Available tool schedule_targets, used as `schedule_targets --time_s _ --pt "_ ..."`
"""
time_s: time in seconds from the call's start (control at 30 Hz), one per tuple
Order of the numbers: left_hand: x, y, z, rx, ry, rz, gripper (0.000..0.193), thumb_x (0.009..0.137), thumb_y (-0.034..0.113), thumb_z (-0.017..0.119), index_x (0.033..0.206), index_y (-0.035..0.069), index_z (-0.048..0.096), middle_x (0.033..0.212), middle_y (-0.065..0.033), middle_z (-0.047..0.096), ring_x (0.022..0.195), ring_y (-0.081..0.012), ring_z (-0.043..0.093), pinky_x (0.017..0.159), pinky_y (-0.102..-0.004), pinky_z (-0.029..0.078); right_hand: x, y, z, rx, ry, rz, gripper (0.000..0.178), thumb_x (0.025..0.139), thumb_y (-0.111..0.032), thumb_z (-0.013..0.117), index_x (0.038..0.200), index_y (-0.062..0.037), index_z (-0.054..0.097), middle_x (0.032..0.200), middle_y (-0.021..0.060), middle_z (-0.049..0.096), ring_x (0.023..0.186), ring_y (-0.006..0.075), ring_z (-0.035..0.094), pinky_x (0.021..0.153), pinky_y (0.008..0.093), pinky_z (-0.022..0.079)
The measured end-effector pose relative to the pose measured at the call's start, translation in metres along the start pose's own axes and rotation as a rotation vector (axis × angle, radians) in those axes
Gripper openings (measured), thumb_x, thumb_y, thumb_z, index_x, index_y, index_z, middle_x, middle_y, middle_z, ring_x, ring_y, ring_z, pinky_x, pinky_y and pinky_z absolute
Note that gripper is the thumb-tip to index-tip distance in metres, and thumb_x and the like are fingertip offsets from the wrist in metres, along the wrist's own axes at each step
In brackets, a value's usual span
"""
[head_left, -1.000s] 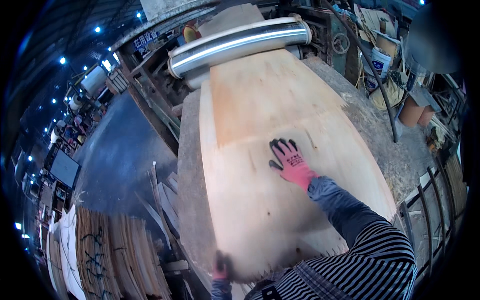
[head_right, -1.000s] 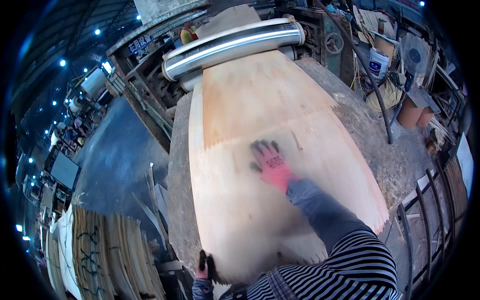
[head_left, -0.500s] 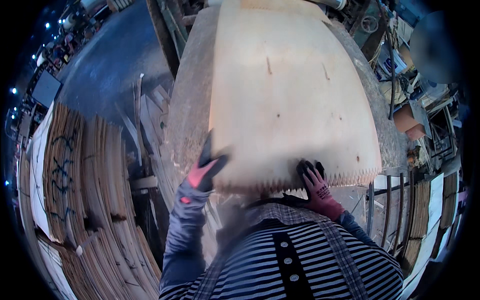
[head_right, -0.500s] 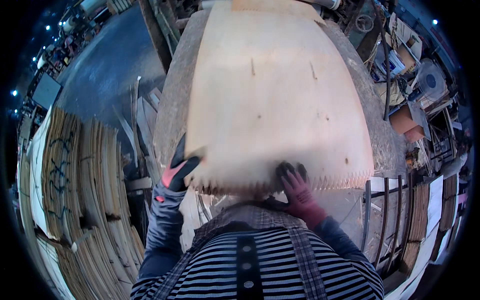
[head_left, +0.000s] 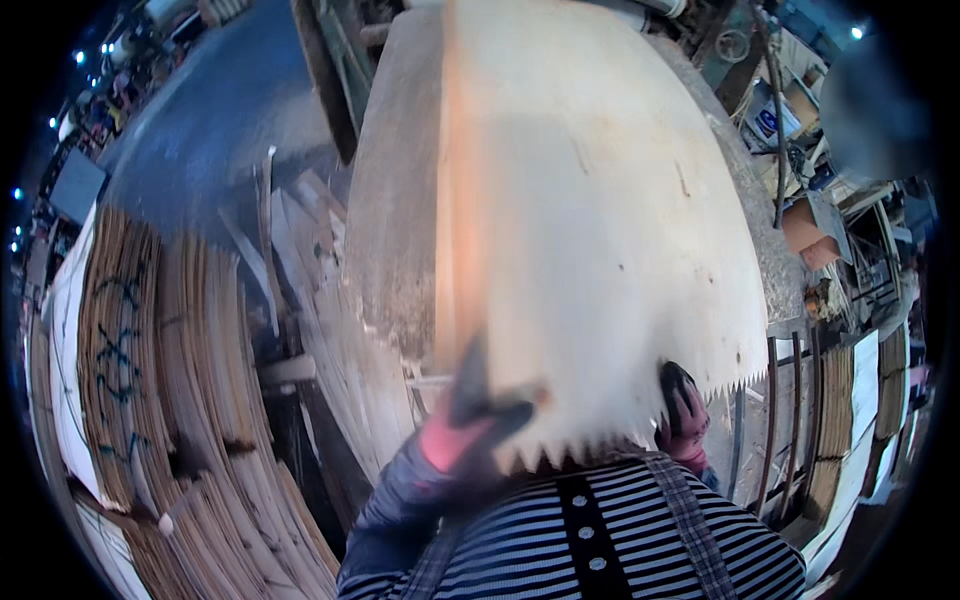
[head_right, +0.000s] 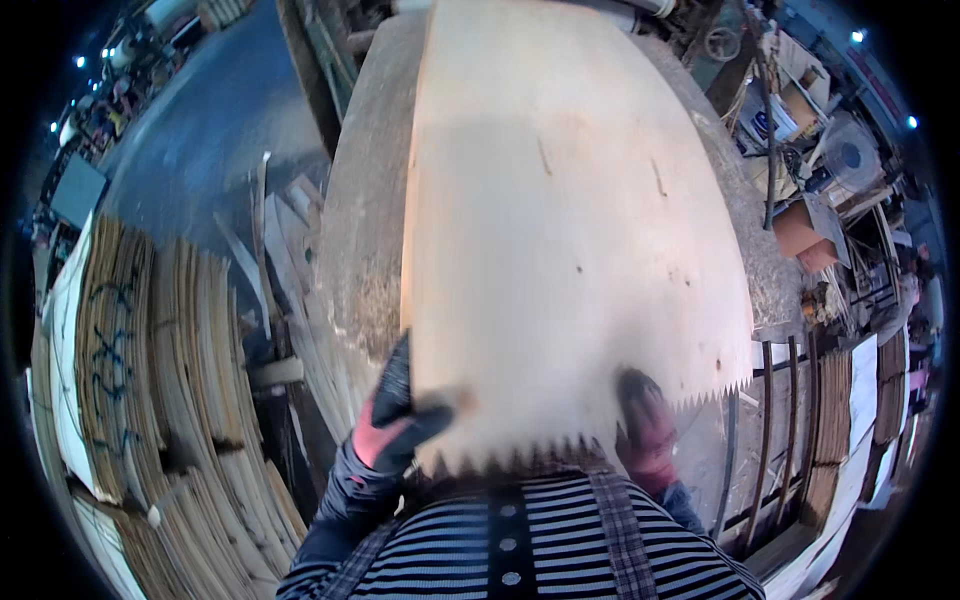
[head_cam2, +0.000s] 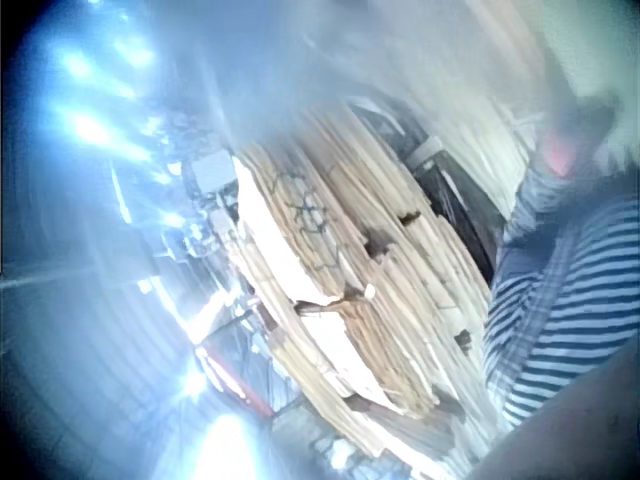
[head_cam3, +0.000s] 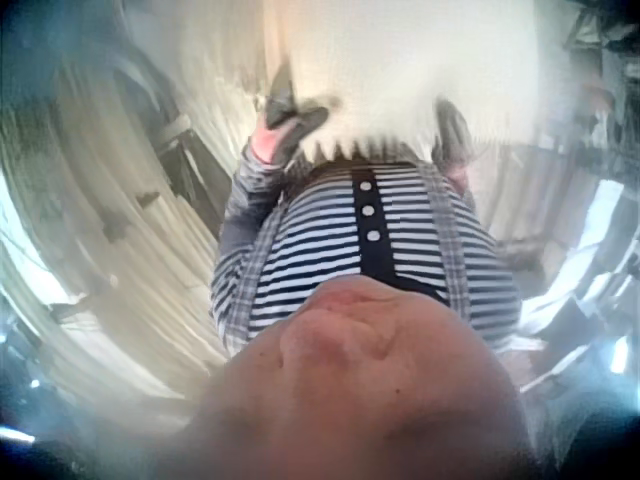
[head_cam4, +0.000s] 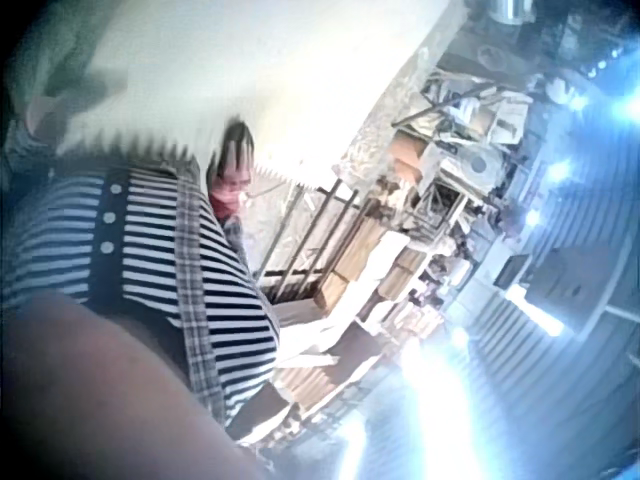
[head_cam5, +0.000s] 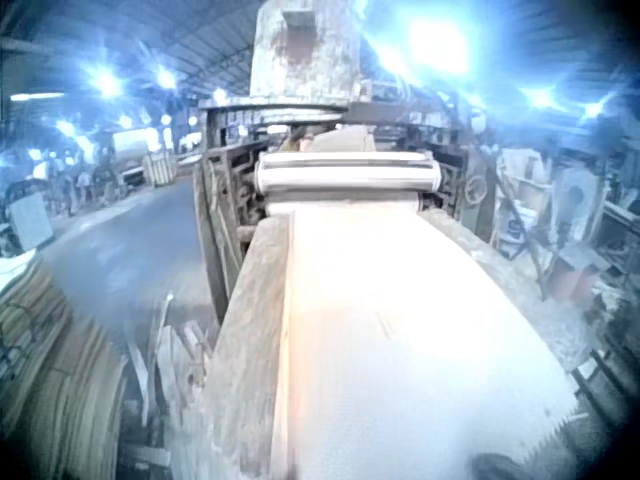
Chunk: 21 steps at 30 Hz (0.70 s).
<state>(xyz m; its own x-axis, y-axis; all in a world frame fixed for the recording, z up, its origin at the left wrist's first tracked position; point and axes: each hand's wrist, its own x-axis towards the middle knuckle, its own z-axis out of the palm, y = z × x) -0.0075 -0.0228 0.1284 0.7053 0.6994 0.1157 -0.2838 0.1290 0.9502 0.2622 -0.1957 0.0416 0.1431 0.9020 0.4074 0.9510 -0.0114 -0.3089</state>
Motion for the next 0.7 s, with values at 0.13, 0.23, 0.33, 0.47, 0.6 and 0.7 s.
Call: schedule_targets --time_s 0.13,0.23,0.33,0.47,0.6,0.7 --pt "0.009 -0.101 -0.081 0.449 0.451 -0.082 0.052 0.081 0.012 0.044 0.126 -0.002 0.022 0.114 -0.0201 0.041 0.104 -0.0286 0.043 0.087 -0.038 0.038 0.082 0.002 0.015 -0.133 -0.062 -0.129 0.048 0.06 -0.016 0.064 0.105 -0.0057 0.052 0.107 0.0202 0.048 0.098 0.0361 0.047 0.084 0.0431 0.039" --pt "-0.013 -0.2 -0.095 0.959 0.526 -0.027 0.055 0.08 0.019 0.046 0.126 -0.002 0.025 0.121 -0.025 0.036 0.112 -0.035 0.037 0.093 -0.0406 0.031 0.155 0.022 0.035 -0.178 -0.1 -0.065 0.045 0.07 -0.022 0.058 0.112 -0.0117 0.048 0.111 0.0144 0.048 0.103 0.031 0.046 0.088 0.0392 0.037" --pt "-0.002 -0.189 -0.063 1.112 0.437 -0.434 0.076 0.072 0.021 0.061 0.129 -0.002 0.015 0.132 -0.022 0.021 0.121 -0.0317 0.024 0.099 -0.0354 0.023 0.216 0.053 0.058 -0.176 -0.056 -0.072 0.039 0.074 -0.022 0.053 0.112 -0.0134 0.048 0.112 0.0121 0.048 0.105 0.0298 0.044 0.089 0.0384 0.035" --pt "0.0 -0.177 -0.079 0.701 0.438 -0.259 0.055 0.079 0.015 0.053 0.124 -0.003 0.027 0.124 -0.0204 0.035 0.114 -0.0246 0.037 0.093 -0.0312 0.032 0.293 0.102 0.111 -0.156 0.013 -0.082 0.038 0.077 -0.025 0.05 0.113 -0.0135 0.046 0.114 0.0125 0.047 0.106 0.0294 0.043 0.091 0.0404 0.033" --pt "0.02 -0.127 -0.063 0.696 0.426 -0.439 0.045 0.08 0.013 0.048 0.12 -0.001 0.032 0.125 -0.0205 0.033 0.114 -0.0335 0.035 0.09 -0.0355 0.035 0.361 0.137 0.158 -0.258 0.03 -0.049 0.04 0.079 -0.027 0.046 0.116 -0.0123 0.043 0.118 0.0131 0.043 0.11 0.0299 0.039 0.096 0.0445 0.025" --pt "0.008 -0.16 -0.082 0.627 0.48 -0.351 0.04 0.08 0.014 0.048 0.117 0.003 0.037 0.124 -0.0179 0.035 0.111 -0.0338 0.038 0.088 -0.0352 0.038 0.371 0.122 0.157 -0.244 0.104 0.047 0.042 0.08 -0.026 0.044 0.118 -0.0093 0.041 0.121 0.0137 0.04 0.114 0.0302 0.034 0.098 0.0458 0.018"
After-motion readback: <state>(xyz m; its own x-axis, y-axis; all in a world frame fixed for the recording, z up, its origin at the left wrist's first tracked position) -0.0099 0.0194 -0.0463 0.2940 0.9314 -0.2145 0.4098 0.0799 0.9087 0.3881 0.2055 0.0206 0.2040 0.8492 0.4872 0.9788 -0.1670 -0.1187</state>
